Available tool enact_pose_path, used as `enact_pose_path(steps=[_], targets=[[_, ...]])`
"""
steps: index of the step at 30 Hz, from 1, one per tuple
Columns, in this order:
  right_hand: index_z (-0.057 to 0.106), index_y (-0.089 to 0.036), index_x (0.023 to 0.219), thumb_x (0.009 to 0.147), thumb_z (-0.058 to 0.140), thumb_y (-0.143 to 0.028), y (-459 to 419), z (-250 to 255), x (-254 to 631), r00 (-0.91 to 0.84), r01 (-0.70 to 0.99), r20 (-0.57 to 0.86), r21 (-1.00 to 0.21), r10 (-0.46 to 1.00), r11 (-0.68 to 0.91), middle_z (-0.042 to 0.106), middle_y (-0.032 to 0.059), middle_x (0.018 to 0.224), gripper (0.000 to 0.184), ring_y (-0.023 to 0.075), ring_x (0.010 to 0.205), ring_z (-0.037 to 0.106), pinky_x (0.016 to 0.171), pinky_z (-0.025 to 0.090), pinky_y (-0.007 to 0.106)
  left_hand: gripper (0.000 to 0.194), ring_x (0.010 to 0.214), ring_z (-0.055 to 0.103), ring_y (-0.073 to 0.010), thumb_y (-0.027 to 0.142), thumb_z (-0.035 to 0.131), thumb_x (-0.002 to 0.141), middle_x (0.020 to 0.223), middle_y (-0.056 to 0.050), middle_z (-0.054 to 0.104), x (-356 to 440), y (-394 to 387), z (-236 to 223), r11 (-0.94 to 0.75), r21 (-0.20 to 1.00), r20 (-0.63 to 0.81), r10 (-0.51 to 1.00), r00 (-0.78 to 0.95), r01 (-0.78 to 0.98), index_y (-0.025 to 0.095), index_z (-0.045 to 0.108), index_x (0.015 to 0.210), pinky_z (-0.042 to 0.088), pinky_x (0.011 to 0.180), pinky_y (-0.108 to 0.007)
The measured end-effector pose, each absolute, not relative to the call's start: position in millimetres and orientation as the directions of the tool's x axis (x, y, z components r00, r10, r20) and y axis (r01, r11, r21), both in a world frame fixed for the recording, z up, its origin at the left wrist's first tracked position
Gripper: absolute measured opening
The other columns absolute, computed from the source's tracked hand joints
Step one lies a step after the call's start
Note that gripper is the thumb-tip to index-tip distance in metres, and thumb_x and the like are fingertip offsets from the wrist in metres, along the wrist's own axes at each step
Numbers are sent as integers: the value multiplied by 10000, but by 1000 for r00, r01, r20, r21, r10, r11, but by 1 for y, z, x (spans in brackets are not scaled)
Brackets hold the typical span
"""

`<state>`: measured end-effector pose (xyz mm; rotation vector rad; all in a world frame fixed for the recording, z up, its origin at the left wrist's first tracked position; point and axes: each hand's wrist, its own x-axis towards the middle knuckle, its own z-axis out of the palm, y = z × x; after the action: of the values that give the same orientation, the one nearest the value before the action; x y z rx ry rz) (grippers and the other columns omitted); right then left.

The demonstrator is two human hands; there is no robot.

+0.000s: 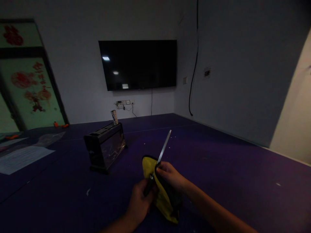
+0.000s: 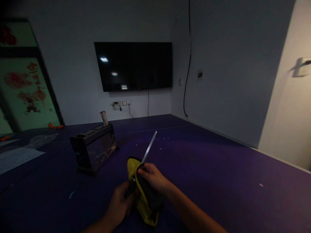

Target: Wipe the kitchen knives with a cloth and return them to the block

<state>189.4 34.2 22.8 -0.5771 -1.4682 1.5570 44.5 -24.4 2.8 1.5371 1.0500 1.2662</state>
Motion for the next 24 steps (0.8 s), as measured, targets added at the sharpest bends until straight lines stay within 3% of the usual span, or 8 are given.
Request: enact_pose_path(steps=[6,16,24], targets=[[605,-151,887,702,633,-421,40,21,191,-533,-277,265,-952,804,130,635,23,697,329,154,635,582,637,458,300,340,531,518,-128,441,571,694,590,-13,602,44,-24,3,-274,957,260,956,134,95,137,636,831,404,488,-205],[619,-148,790,663,666,-424,38,38,193,-480,-369,363,-909,799,192,636,22,680,308,150,612,582,651,448,295,307,750,577,-189,398,571,711,776,-51,654,43,-25,7,-296,948,275,946,171,118,139,632,864,448,650,-250],[617,-148,758,617,698,-443,46,42,203,-379,-367,319,-914,869,175,635,23,663,337,154,632,586,608,445,266,312,684,560,-174,414,575,701,720,-47,637,39,-25,2,-284,940,257,954,154,187,130,628,821,433,597,-236]])
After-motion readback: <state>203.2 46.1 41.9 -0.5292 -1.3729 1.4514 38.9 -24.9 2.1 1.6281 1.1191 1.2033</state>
